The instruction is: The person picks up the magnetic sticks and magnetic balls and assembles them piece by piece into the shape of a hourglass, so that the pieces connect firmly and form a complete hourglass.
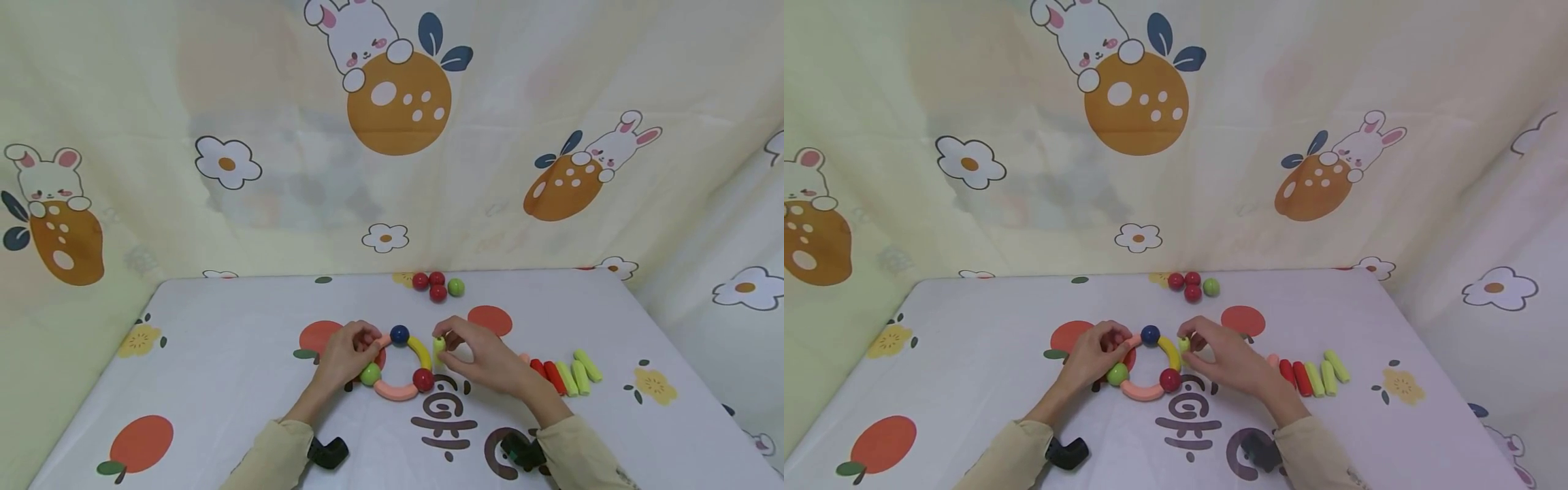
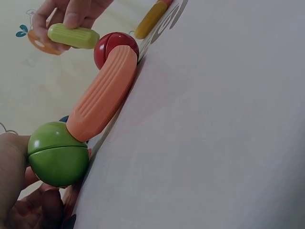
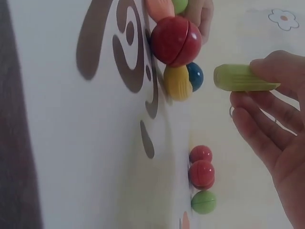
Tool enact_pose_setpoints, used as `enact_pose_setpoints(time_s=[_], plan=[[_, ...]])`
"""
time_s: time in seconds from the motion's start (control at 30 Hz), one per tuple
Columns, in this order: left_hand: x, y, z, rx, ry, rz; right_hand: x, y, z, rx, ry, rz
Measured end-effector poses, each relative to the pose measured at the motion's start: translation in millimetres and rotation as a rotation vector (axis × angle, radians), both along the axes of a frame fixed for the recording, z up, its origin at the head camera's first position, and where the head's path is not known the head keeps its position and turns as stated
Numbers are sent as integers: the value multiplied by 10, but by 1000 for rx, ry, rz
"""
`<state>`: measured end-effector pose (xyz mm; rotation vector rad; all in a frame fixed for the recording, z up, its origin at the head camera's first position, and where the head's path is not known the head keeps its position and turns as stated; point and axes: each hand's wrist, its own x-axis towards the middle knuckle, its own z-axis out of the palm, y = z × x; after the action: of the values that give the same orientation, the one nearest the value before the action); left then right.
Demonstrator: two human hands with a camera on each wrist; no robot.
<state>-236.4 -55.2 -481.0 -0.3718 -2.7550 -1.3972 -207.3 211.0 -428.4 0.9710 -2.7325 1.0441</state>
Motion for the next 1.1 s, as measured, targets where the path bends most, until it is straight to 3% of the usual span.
enact_pose_setpoints(time_s=[0.3, 0.53, 0.87, 1.1], plan=[[-13, 2, -14, -13, -6, 1, 49, -84, 21, 11, -67, 30], [-13, 4, -9, -15, -2, 0, 68, -136, 5, -2, -46, 91], [-23, -2, -25, -29, 6, -8, 79, -155, -12, -1, -53, 95], [-71, -26, 62, -107, -9, -90, 50, -153, -30, -10, 14, 146]])
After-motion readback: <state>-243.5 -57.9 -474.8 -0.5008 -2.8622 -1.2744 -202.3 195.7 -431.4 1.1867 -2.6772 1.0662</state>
